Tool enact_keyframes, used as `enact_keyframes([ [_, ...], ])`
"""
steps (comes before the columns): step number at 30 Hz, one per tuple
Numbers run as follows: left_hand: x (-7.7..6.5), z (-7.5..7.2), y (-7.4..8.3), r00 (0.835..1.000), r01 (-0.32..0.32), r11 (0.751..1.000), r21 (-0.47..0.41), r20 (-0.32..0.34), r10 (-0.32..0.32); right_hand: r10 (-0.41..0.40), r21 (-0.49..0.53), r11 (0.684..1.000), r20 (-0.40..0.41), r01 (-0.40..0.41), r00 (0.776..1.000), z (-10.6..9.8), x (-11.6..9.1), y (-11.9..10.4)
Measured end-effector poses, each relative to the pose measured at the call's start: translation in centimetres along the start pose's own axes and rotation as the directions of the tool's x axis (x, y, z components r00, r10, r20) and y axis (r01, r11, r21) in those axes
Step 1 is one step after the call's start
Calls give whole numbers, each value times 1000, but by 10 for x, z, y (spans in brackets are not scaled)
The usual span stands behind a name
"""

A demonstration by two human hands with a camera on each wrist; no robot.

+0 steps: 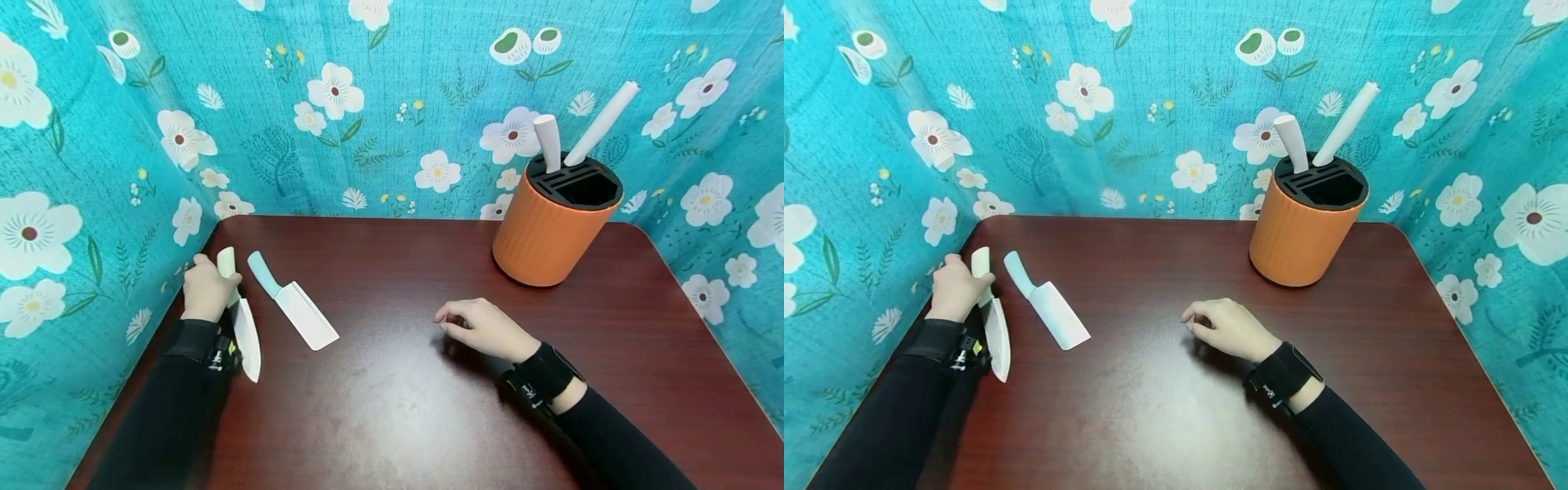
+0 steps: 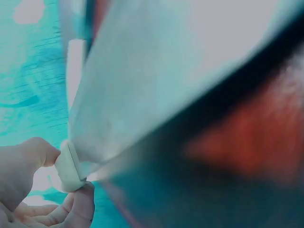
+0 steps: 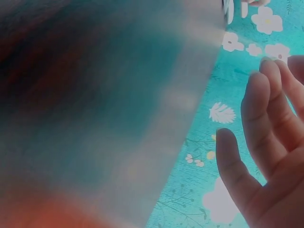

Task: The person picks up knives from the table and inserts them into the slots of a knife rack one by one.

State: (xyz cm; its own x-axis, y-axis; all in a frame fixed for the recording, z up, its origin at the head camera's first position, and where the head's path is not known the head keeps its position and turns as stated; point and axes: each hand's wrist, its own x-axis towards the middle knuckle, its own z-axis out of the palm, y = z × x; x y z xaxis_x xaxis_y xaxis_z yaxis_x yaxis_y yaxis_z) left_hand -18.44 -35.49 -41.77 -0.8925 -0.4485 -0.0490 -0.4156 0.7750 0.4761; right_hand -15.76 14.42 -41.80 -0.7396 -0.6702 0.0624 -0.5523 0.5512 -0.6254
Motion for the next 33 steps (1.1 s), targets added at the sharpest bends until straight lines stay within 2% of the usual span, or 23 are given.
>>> enact_keyframes([
  [3,-10,-13,9,993,-73,997,-28,-99,70,-20,-3,1000,-16,20,1000,-1,0,-3],
  [5,-19,-20,21,974,-145,988,-50,-180,134,-35,-15,999,-28,34,999,-3,0,-5],
  [10,-46,-35,62,900,-316,941,-119,-350,258,-95,-68,994,-56,91,994,-8,2,-13],
  [14,-72,-41,98,846,-423,892,-160,-423,325,-146,-118,984,-99,134,984,-14,5,-26],
  [17,-93,-41,122,794,-515,839,-174,-466,391,-195,-163,972,-168,168,966,-19,6,-40],
  [21,-121,-33,145,724,-635,746,-204,-494,481,-276,-192,954,-279,228,920,-23,9,-57],
  [23,-136,-27,152,696,-681,699,-220,-493,522,-307,-184,948,-326,258,894,-25,10,-67],
  [26,-157,-20,162,674,-724,638,-261,-463,575,-334,-162,942,-383,293,861,-28,13,-81],
  [28,-170,-17,167,668,-739,610,-287,-430,607,-336,-140,942,-410,306,848,-31,14,-89],
  [30,-182,-14,172,653,-756,586,-291,-401,643,-330,-109,943,-427,315,842,-35,14,-98],
  [31,-188,-13,174,641,-767,574,-286,-390,662,-324,-88,944,-430,318,842,-36,14,-102],
  [33,-199,-11,177,602,-798,538,-270,-378,704,-315,-51,944,-435,326,843,-39,13,-109],
])
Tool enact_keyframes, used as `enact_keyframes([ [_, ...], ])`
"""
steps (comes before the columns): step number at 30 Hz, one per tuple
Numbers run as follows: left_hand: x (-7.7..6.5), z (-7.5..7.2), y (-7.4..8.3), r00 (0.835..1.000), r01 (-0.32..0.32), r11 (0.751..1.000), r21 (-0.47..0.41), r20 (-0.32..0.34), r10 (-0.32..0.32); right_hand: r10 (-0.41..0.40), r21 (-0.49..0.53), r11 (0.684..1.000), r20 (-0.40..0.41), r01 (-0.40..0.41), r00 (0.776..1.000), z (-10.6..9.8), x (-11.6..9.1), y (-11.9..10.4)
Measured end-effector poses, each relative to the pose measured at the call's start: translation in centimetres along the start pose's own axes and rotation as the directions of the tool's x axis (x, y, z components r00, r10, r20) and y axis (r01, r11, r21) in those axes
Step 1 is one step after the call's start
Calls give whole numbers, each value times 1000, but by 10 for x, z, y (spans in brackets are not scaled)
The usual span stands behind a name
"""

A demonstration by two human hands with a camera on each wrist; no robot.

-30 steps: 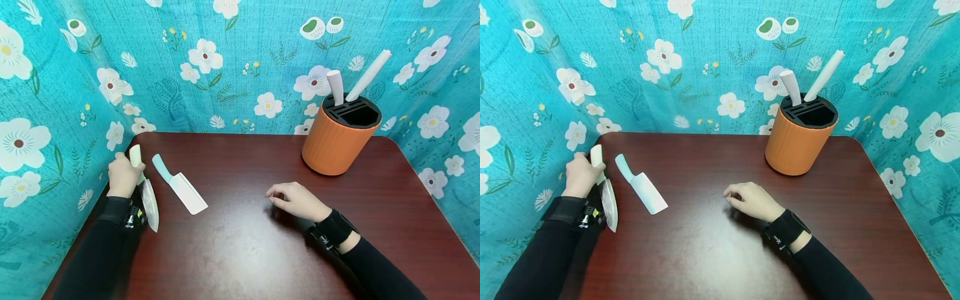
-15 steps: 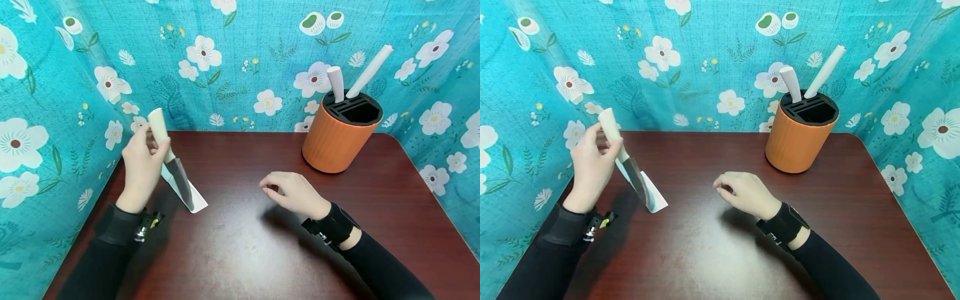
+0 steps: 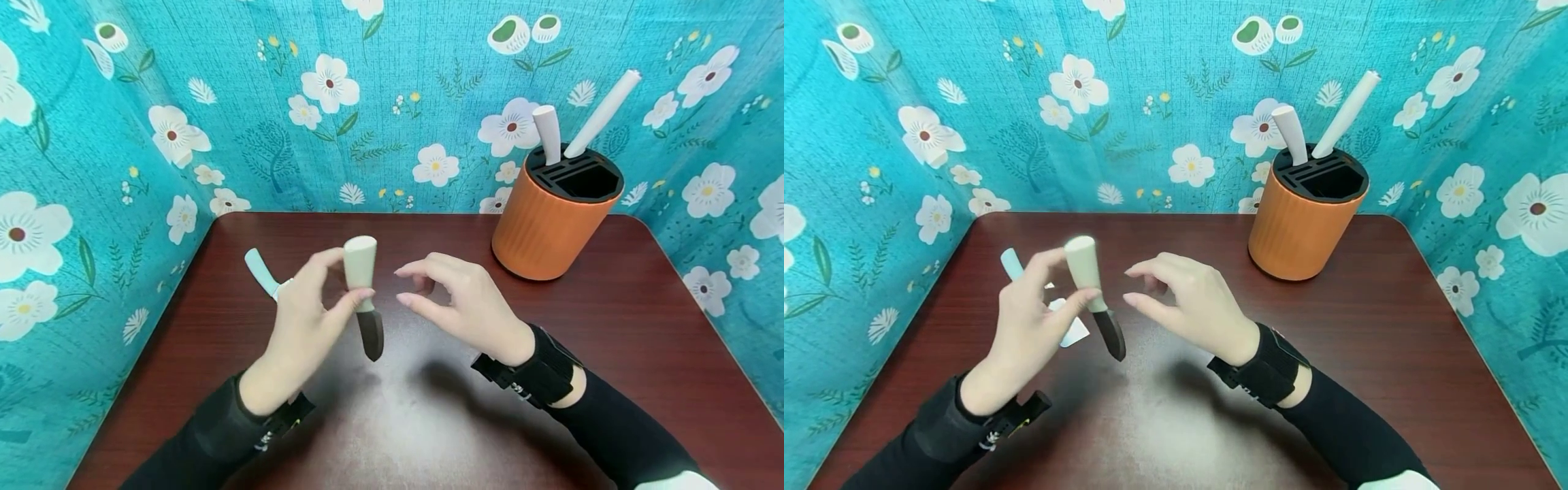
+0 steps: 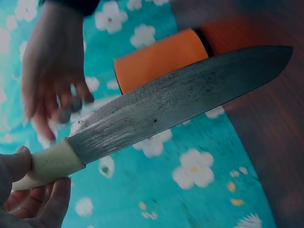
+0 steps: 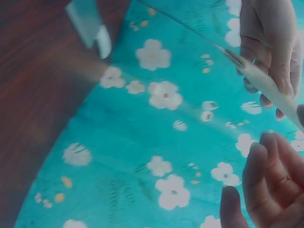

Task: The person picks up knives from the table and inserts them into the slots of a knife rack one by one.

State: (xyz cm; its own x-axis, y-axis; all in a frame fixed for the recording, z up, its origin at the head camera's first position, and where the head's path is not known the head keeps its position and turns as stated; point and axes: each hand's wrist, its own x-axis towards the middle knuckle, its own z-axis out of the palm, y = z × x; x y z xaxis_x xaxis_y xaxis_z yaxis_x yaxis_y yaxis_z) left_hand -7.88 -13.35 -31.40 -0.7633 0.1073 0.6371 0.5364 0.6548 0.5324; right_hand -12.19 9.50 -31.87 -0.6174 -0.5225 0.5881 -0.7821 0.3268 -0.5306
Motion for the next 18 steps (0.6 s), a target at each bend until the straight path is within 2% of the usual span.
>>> enact_keyframes([
  [5,-8,7,15,993,-114,992,-60,35,117,18,76,997,3,-18,1000,-5,4,-15],
  [8,-10,11,19,986,-158,985,-67,36,160,1,91,996,-9,0,1000,-7,6,-21],
  [13,-11,14,22,980,-193,979,-63,40,196,-52,94,994,-60,57,997,-8,10,-27],
  [18,-12,16,23,975,-213,975,-67,48,217,-69,124,989,-95,80,993,-9,12,-30],
])
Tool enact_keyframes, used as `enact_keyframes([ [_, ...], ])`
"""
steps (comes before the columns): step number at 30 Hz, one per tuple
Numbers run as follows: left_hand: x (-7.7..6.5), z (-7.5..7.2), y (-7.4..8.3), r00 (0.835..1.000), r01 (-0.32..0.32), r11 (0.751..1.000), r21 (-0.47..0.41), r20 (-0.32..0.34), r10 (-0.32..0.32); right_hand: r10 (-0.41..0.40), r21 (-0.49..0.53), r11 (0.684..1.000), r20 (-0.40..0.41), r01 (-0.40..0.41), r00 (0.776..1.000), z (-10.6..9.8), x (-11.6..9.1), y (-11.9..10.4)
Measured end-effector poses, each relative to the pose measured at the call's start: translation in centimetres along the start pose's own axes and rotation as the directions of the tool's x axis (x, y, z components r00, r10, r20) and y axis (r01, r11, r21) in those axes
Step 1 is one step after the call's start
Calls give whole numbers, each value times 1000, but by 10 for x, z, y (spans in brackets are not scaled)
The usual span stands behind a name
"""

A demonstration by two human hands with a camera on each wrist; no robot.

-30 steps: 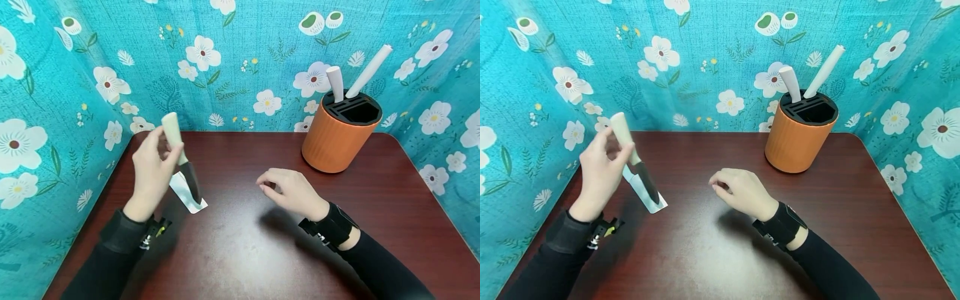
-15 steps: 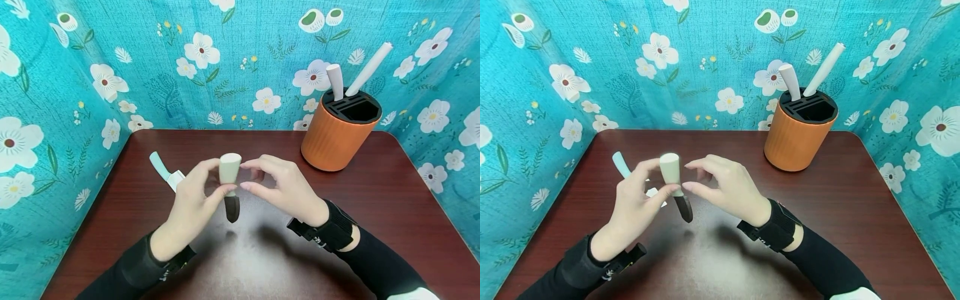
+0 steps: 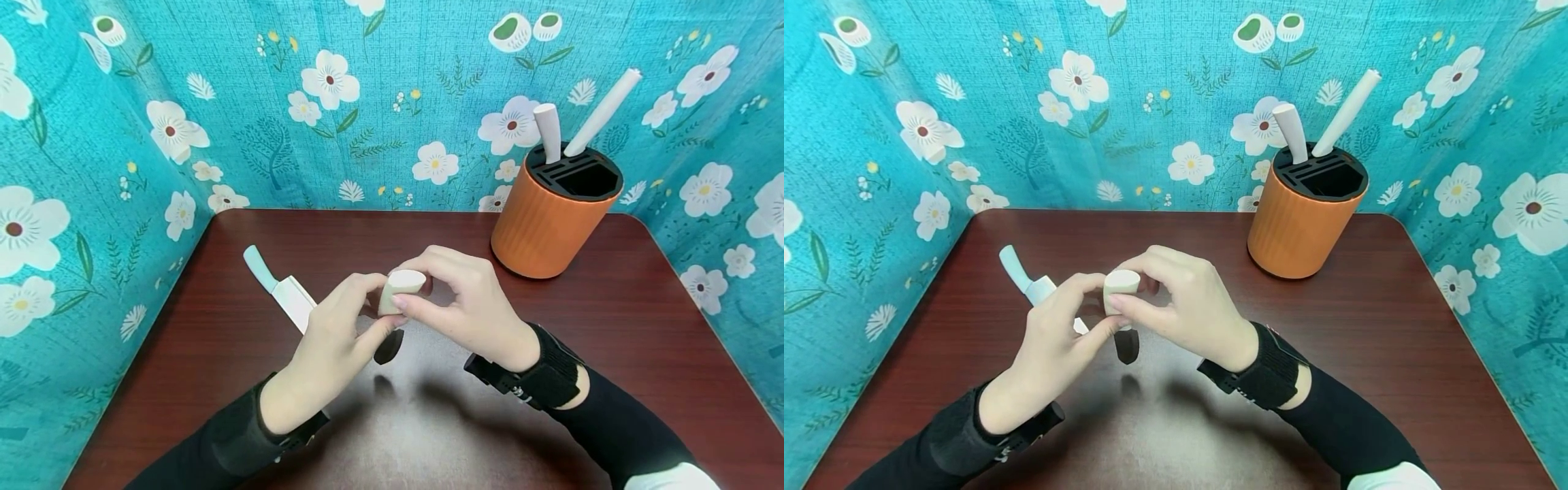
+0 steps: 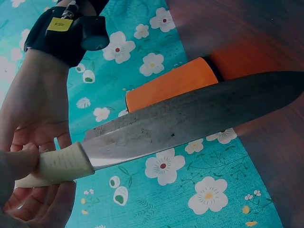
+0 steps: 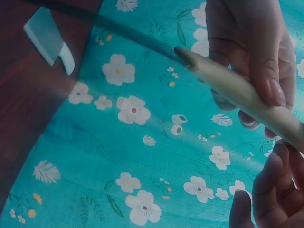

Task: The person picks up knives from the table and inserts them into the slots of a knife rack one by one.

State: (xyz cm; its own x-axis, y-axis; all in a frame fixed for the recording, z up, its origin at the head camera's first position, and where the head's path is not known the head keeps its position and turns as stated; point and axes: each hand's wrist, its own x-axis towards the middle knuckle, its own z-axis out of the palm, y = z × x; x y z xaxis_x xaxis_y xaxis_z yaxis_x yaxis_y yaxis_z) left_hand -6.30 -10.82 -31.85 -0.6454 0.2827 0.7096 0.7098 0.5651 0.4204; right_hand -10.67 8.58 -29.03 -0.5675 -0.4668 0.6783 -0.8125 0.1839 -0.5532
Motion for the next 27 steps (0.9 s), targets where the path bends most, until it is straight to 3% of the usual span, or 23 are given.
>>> enact_keyframes([
  [10,0,3,0,1000,-8,1000,-16,12,8,-14,19,1000,-18,15,1000,0,1,1],
  [17,-2,4,0,999,15,997,81,27,-17,-47,-32,998,-40,45,998,-4,3,2],
  [19,-3,3,-1,998,47,992,116,29,-51,-53,-56,997,-52,50,997,-7,4,3],
  [22,-7,0,-4,987,144,977,159,55,-154,-47,-92,995,-65,40,997,-16,7,4],
  [27,-16,-8,-12,934,301,932,202,135,-331,-15,-151,989,-105,-1,994,-43,18,4],
])
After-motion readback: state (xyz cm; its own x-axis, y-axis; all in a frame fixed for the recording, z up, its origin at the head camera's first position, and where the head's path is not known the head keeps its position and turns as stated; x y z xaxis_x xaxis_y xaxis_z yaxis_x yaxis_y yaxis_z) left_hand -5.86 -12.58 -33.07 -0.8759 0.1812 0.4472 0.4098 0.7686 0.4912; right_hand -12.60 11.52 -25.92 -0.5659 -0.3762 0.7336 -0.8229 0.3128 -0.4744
